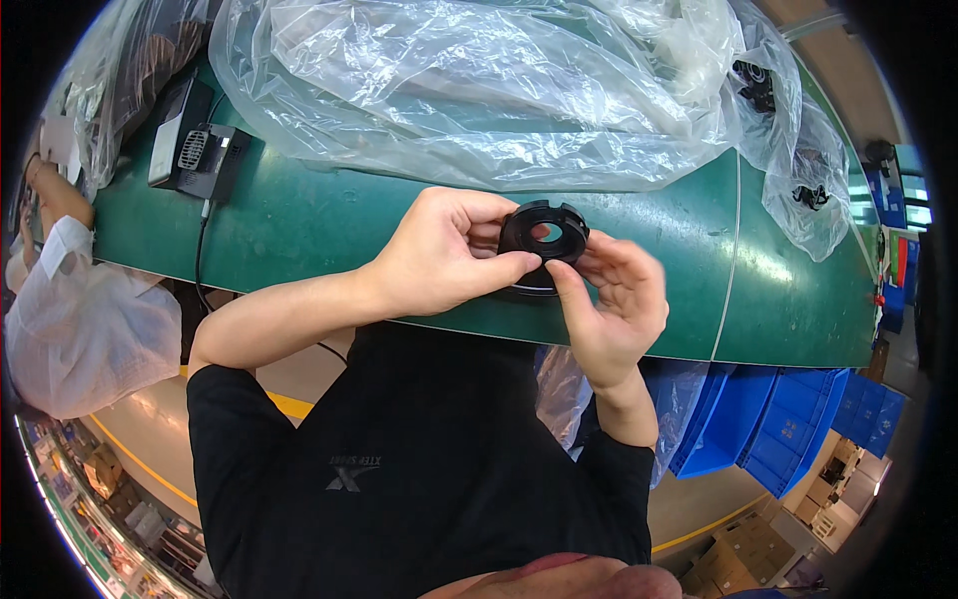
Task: Assembling small black plastic light fixture components by snapping circular parts into housings.
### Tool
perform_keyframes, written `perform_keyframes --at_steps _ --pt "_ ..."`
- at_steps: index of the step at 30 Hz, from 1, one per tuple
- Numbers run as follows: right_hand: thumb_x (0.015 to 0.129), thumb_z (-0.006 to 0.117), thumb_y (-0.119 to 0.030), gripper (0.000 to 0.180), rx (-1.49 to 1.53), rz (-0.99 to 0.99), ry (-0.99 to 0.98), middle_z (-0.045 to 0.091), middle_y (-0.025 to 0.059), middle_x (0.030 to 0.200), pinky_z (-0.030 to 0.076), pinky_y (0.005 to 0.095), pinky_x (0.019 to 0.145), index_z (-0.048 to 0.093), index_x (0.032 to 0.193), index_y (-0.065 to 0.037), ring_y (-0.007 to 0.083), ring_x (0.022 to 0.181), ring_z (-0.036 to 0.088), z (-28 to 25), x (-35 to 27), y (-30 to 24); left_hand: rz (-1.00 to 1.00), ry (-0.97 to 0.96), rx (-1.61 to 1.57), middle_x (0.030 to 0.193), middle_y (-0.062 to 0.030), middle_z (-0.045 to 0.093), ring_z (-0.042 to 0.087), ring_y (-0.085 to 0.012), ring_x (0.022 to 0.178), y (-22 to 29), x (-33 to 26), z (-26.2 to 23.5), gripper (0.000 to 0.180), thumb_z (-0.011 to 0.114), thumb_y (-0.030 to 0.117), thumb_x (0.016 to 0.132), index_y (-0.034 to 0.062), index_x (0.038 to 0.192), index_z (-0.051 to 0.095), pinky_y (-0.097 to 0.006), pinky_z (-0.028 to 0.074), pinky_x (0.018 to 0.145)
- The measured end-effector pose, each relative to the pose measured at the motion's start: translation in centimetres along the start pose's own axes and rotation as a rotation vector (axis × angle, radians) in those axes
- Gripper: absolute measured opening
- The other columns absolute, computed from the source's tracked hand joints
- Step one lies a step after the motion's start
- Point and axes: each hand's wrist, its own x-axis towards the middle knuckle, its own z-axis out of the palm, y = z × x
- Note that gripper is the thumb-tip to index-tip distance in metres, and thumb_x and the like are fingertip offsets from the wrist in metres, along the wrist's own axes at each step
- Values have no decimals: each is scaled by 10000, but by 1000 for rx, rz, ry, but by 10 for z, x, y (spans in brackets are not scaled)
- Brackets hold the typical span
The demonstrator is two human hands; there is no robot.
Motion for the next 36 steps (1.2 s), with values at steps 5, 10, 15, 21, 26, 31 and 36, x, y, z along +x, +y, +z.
perform_keyframes --at_steps 5,10,15,21,26,31,36 --pt "728 685 76 333 231 287 -159 647 139 939 529 254 735 589 1047 69 152 833 637 -4 9 -1 -40 -2 7 958 -88 637 598 -99 877 1 -1 0 265 639 -23 791 -72 1046 589 -233 505 789" --pt "741 670 77 365 198 269 -192 646 126 924 525 250 734 576 1094 67 138 823 628 -5 10 4 2 -1 28 961 -84 636 596 -95 877 0 1 -1 254 634 -16 797 -64 1043 594 -231 503 777" --pt "764 661 57 324 281 348 -181 648 121 921 510 235 730 583 1078 72 129 817 621 -11 14 0 -39 -92 -30 1015 -94 621 587 -115 940 2 3 -4 356 583 -43 816 -61 1163 509 -253 481 830" --pt "759 666 64 159 205 203 -30 650 149 922 502 235 728 641 916 64 145 833 620 -17 11 4 37 -169 -113 1199 -116 520 536 -153 1077 0 0 4 501 548 -72 813 -41 1286 387 -289 445 905" --pt "722 679 92 117 210 167 -68 651 166 921 503 251 723 645 832 71 178 834 630 -14 12 -7 70 -155 -143 1195 -117 532 544 -139 1043 -1 -1 4 436 560 -48 830 -48 1252 451 -282 444 901" --pt "688 693 100 134 95 65 -89 654 170 884 504 269 715 645 808 62 205 813 639 -11 8 -9 37 -89 -119 1036 -104 622 577 -126 964 2 0 4 301 593 3 843 -58 1137 563 -247 464 845" --pt "681 702 88 153 -21 -75 -63 655 155 858 508 268 690 650 818 45 215 775 645 -6 8 -4 56 -94 -125 1047 -114 625 584 -115 944 2 -1 3 309 600 -5 836 -48 1140 566 -243 476 828"
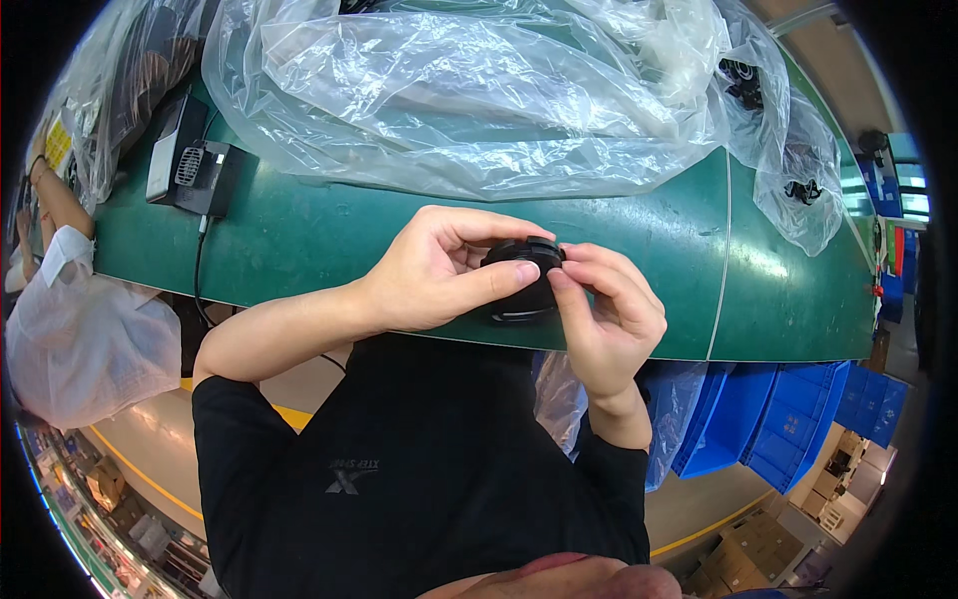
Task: Assembling small black plastic light fixture components by snapping circular parts into housings.
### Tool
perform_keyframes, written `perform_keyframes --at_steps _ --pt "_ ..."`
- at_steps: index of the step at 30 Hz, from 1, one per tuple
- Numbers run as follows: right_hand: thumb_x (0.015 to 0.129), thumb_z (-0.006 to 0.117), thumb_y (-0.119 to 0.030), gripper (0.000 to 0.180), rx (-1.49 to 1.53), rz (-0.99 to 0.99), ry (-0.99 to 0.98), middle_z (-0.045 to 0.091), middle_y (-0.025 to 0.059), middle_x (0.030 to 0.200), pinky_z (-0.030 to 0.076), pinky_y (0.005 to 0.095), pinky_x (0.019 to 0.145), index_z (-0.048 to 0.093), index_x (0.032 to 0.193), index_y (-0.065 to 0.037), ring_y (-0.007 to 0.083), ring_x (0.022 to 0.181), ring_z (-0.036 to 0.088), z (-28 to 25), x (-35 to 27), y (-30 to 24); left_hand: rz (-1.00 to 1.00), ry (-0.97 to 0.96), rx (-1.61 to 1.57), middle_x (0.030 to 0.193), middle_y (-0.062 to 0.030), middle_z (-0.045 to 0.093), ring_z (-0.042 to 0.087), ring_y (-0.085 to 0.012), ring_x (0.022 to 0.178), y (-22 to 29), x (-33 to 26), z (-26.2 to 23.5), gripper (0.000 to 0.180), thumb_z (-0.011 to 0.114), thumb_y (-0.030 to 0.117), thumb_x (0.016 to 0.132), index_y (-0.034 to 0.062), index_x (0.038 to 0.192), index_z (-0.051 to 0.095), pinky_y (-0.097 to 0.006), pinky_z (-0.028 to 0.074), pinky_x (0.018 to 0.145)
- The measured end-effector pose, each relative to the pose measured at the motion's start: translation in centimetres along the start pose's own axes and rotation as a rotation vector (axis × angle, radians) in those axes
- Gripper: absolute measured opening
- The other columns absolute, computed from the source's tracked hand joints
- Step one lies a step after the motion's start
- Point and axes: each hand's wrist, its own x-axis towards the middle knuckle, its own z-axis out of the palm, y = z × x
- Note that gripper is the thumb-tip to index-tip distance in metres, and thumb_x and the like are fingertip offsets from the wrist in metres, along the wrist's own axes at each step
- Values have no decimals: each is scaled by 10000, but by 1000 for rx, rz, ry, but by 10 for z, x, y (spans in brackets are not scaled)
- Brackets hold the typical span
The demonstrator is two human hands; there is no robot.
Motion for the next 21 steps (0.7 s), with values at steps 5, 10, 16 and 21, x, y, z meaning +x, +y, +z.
perform_keyframes --at_steps 5,10,16,21 --pt "683 700 87 155 -110 -89 8 653 149 854 511 268 673 648 818 33 219 756 647 5 1 -5 -20 35 78 997 -105 646 599 -106 893 5 -1 1 275 617 5 828 -46 1098 595 -234 490 793" --pt "682 695 91 155 -77 -97 -14 648 145 855 509 270 668 639 812 27 218 750 641 8 2 -4 10 72 95 960 -99 656 603 -99 861 4 -2 2 238 619 7 828 -45 1060 618 -220 491 765" --pt "732 638 124 144 29 2 -58 614 145 909 483 277 744 624 861 62 189 846 599 11 -5 2 91 140 260 850 -75 678 604 -79 761 0 -3 1 166 627 23 818 -36 968 665 -201 478 680" --pt "740 678 70 151 320 307 -27 618 109 883 484 227 650 650 886 46 140 798 607 13 0 -3 219 193 451 743 -89 678 601 -75 675 -3 -3 1 140 648 48 782 -34 891 681 -207 462 596"
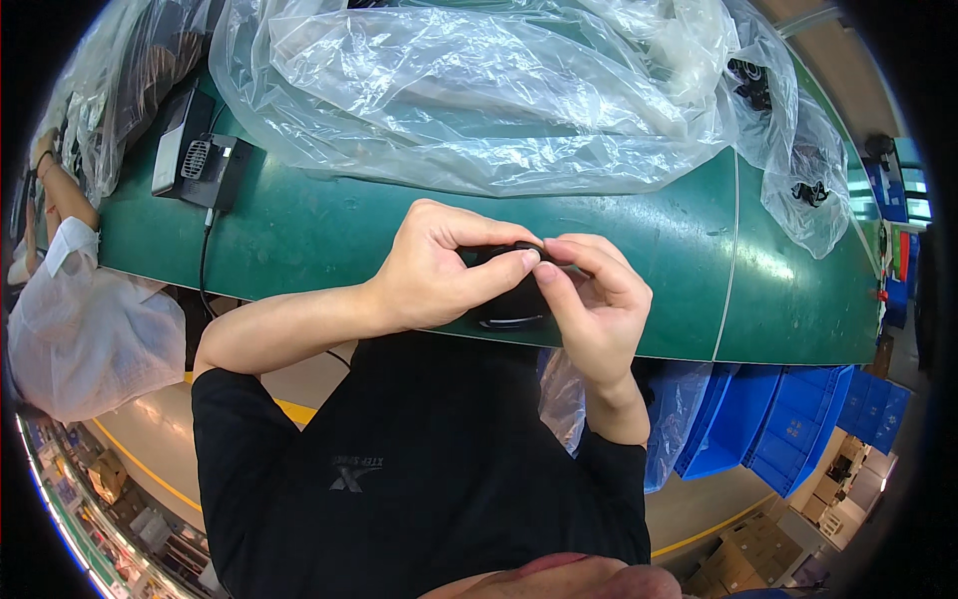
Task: Assembling small black plastic light fixture components by snapping circular parts into housings.
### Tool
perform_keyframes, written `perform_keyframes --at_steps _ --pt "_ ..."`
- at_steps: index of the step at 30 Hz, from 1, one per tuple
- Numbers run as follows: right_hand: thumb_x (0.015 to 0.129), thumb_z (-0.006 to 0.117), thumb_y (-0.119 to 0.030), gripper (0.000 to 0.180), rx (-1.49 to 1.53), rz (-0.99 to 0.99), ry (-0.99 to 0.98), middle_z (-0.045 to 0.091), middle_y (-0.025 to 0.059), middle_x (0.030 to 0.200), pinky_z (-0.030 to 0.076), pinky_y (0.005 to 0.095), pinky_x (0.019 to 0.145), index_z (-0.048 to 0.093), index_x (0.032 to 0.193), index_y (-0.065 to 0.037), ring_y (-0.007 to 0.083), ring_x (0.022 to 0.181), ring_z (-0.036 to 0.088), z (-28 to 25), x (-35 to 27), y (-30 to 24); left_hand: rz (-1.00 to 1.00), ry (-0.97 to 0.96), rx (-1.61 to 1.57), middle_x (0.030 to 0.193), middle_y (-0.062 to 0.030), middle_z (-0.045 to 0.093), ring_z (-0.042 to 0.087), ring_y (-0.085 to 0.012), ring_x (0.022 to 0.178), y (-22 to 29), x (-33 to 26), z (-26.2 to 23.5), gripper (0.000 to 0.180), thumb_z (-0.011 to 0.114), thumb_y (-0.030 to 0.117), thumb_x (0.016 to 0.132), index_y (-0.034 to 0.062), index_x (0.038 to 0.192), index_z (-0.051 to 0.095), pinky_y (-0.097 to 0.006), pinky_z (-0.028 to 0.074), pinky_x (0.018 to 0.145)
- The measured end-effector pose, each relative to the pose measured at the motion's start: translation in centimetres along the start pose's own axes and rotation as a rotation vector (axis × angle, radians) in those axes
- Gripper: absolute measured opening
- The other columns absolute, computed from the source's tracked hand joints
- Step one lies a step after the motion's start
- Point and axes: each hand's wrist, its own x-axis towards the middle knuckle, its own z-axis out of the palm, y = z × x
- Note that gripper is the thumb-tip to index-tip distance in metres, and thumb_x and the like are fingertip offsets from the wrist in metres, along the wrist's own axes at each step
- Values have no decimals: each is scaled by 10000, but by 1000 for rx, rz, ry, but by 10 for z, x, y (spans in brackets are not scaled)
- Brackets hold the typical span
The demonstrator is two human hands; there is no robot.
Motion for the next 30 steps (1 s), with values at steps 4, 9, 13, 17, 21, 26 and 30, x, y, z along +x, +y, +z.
perform_keyframes --at_steps 4,9,13,17,21,26,30 --pt "754 657 90 144 59 -19 -120 615 108 887 460 199 635 657 893 55 116 774 584 -7 2 8 51 -19 68 741 -90 678 598 -76 665 -3 0 -1 133 642 46 783 -35 881 681 -208 454 586" --pt "759 650 94 124 75 -22 -84 614 108 889 456 197 642 658 876 57 112 774 576 -3 0 9 -51 -21 9 739 -72 666 588 -85 665 0 0 -1 129 629 55 801 -42 871 677 -214 449 596" --pt "778 634 87 147 164 38 -71 610 116 919 486 215 689 634 925 77 126 811 590 -6 2 10 -214 -81 -193 807 -66 660 586 -92 725 -3 1 0 163 590 76 850 -50 923 665 -219 462 651" --pt "793 627 75 187 170 171 -101 615 108 929 491 217 717 613 980 77 128 828 596 -16 3 1 -265 -169 -290 921 -76 646 577 -94 807 -6 3 1 231 527 104 905 -59 1041 620 -233 472 730" --pt "791 637 68 184 120 154 -69 628 94 899 485 211 713 619 974 72 116 808 595 -14 3 2 -276 -233 -325 976 -81 645 577 -88 832 -5 3 1 273 508 135 922 -47 1109 591 -246 478 750" --pt "790 647 58 205 71 54 111 631 87 852 474 193 697 609 991 68 97 777 589 -20 7 2 -464 -291 -474 984 -61 655 604 -87 847 4 8 -4 307 541 183 913 -15 1145 581 -235 492 735" --pt "778 647 71 288 65 82 63 615 101 930 489 210 723 574 1057 68 108 829 592 -22 3 -2 -437 -250 -389 977 -54 656 612 -84 828 1 7 -4 294 547 181 909 -12 1126 594 -220 506 706"
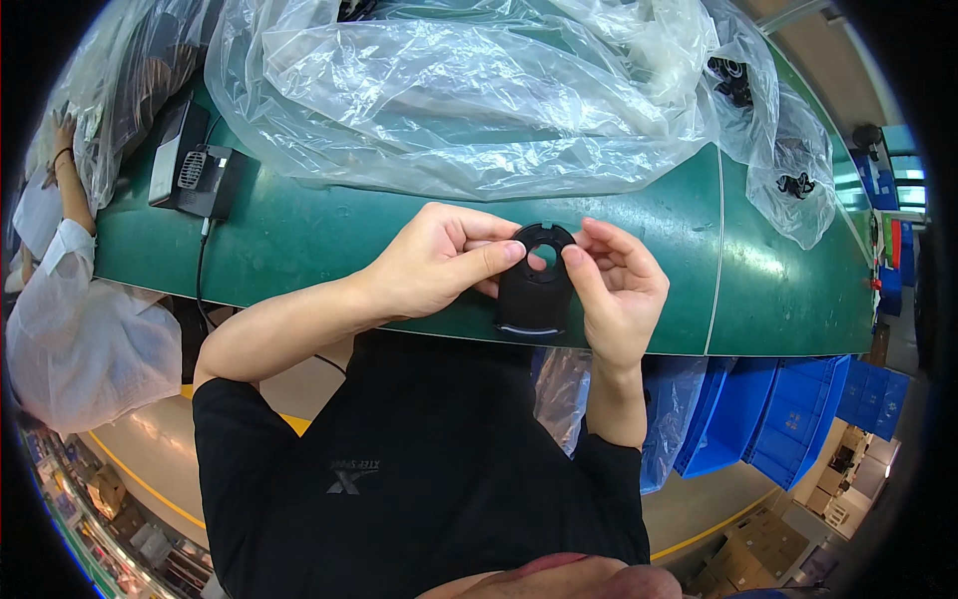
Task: Assembling small black plastic light fixture components by snapping circular parts into housings.
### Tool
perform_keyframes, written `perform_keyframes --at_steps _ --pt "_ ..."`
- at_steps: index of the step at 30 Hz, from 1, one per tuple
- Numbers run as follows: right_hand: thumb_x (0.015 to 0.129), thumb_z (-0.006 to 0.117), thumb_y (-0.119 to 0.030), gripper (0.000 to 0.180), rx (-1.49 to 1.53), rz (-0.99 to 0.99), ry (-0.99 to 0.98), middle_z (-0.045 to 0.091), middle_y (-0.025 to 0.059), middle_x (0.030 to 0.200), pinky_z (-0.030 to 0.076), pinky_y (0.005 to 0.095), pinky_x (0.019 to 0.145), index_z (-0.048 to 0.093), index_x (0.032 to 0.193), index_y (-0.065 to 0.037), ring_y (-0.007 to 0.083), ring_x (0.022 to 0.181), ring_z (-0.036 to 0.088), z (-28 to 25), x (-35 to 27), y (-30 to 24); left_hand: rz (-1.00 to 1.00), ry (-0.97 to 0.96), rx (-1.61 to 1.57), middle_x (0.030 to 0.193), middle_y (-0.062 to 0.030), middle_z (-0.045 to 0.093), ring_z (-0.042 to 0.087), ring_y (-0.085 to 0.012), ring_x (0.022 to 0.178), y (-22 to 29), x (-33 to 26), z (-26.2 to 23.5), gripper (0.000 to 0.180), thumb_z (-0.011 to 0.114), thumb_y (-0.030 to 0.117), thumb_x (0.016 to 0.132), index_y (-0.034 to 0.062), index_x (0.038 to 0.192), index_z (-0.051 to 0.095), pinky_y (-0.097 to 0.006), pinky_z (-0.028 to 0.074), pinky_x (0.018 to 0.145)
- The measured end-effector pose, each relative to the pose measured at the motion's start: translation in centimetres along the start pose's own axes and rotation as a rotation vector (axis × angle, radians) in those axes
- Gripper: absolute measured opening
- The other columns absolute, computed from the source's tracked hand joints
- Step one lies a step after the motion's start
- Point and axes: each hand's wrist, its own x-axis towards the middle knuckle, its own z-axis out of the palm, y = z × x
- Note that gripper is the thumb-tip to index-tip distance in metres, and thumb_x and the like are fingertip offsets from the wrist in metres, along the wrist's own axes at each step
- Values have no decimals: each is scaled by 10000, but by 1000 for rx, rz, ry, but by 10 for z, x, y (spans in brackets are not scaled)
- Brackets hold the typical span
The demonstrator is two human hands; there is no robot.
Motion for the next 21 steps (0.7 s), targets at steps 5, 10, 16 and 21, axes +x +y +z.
perform_keyframes --at_steps 5,10,16,21 --pt "759 648 86 387 97 121 -118 601 110 975 502 231 748 527 1126 73 134 862 601 1 1 -1 31 39 -17 976 -42 653 611 -82 822 -1 0 2 290 543 183 912 -4 1127 600 -218 516 698" --pt "753 658 80 406 54 44 -42 581 82 919 503 220 720 521 1135 74 123 825 589 -1 3 -3 48 -11 9 974 -45 651 607 -79 822 -1 0 2 297 550 194 911 11 1139 598 -225 524 688" --pt "769 649 71 357 102 108 -56 582 89 928 503 224 729 533 1107 81 147 887 607 4 0 0 85 29 -31 967 -52 651 611 -84 809 -6 2 2 308 549 187 911 -12 1143 586 -225 526 681" --pt "810 621 39 289 122 157 -137 630 122 961 490 229 760 565 1091 78 139 878 610 -5 3 1 43 -15 -25 937 -65 660 617 -89 800 -4 2 2 286 544 180 912 -21 1107 602 -218 523 666"
